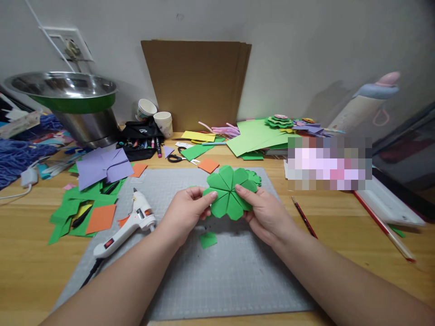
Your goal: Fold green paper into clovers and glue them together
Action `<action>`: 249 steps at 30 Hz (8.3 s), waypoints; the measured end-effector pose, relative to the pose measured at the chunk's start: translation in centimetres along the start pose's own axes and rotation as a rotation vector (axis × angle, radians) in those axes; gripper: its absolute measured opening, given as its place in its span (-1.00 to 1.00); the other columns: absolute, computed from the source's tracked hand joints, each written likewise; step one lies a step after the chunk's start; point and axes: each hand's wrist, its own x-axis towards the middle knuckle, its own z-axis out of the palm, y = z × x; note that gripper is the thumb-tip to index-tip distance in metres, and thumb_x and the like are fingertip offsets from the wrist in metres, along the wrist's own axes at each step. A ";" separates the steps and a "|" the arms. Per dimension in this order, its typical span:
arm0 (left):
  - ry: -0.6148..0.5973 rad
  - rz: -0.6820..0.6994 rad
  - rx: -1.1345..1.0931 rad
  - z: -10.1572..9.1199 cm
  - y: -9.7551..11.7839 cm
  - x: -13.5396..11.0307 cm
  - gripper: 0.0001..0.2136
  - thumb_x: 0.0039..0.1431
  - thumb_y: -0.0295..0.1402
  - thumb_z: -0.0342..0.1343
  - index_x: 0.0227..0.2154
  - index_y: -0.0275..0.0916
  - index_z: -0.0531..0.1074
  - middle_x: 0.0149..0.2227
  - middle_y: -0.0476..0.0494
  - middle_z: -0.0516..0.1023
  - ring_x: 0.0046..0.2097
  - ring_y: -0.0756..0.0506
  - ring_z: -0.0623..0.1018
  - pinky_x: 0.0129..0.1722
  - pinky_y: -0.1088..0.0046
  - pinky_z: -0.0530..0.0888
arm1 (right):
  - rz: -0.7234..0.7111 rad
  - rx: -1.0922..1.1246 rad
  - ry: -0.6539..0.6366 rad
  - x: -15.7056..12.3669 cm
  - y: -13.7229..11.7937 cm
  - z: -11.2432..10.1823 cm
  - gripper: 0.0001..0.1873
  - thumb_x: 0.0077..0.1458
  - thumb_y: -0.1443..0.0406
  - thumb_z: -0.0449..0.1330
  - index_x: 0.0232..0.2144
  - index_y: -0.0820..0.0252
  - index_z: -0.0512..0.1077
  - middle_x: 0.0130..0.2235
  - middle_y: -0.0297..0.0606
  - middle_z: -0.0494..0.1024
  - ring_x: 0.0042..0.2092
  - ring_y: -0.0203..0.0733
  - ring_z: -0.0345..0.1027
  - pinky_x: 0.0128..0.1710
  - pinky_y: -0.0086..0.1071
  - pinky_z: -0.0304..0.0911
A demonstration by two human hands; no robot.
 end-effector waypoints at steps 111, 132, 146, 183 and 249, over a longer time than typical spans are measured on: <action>-0.011 0.013 -0.252 0.0 0.7 -0.3 -0.79 -0.06 -0.31 0.28 -0.35 -0.31 0.56 -0.35 -0.15 0.63 -0.37 -0.08 0.55 -0.35 0.46 0.44 | -0.107 -0.263 0.004 -0.7 -0.6 0.4 -0.66 -0.11 0.08 0.33 -0.47 0.18 0.34 -0.70 -0.36 0.47 -0.67 -0.34 0.33 -0.68 -0.55 0.20; -0.033 -0.010 -0.234 -0.2 0.9 -0.4 -0.77 -0.06 -0.29 0.31 -0.34 -0.31 0.56 -0.34 -0.19 0.63 -0.36 -0.10 0.55 -0.35 0.44 0.44 | -0.064 -0.281 -0.071 -0.7 -0.5 0.2 -0.71 -0.10 0.12 0.36 -0.43 0.22 0.48 -0.59 -0.43 0.40 -0.60 -0.42 0.24 -0.69 -0.57 0.10; -0.119 -0.048 -0.231 -0.3 1.0 -0.5 -0.78 -0.05 -0.29 0.29 -0.37 -0.35 0.55 -0.39 -0.20 0.61 -0.40 -0.07 0.52 -0.39 0.46 0.40 | -0.044 -0.262 -0.070 -0.8 -0.5 0.2 -0.72 -0.07 0.12 0.33 -0.44 0.24 0.48 -0.73 -0.43 0.38 -0.71 -0.44 0.20 -0.75 -0.62 0.05; 0.007 -0.029 -0.094 -0.2 0.6 -0.4 -0.76 -0.08 -0.25 0.31 -0.39 -0.33 0.52 -0.42 -0.11 0.59 -0.43 -0.02 0.49 -0.41 0.49 0.39 | -0.039 -0.314 -0.091 -0.7 -0.7 0.2 -0.70 -0.07 0.11 0.34 -0.43 0.22 0.46 -0.61 -0.44 0.38 -0.63 -0.46 0.16 -0.67 -0.56 0.00; -0.540 -0.400 -0.290 -1.6 2.1 -1.7 -0.80 -0.02 -0.39 0.25 -0.28 -0.29 0.56 -0.36 -0.15 0.60 -0.36 -0.07 0.56 -0.30 0.44 0.44 | -1.913 -1.448 -0.006 -1.9 -2.4 -0.5 -0.83 0.00 0.30 0.33 -0.47 -0.18 0.49 -0.38 -0.61 0.61 -0.25 -0.23 0.35 0.01 -0.23 0.07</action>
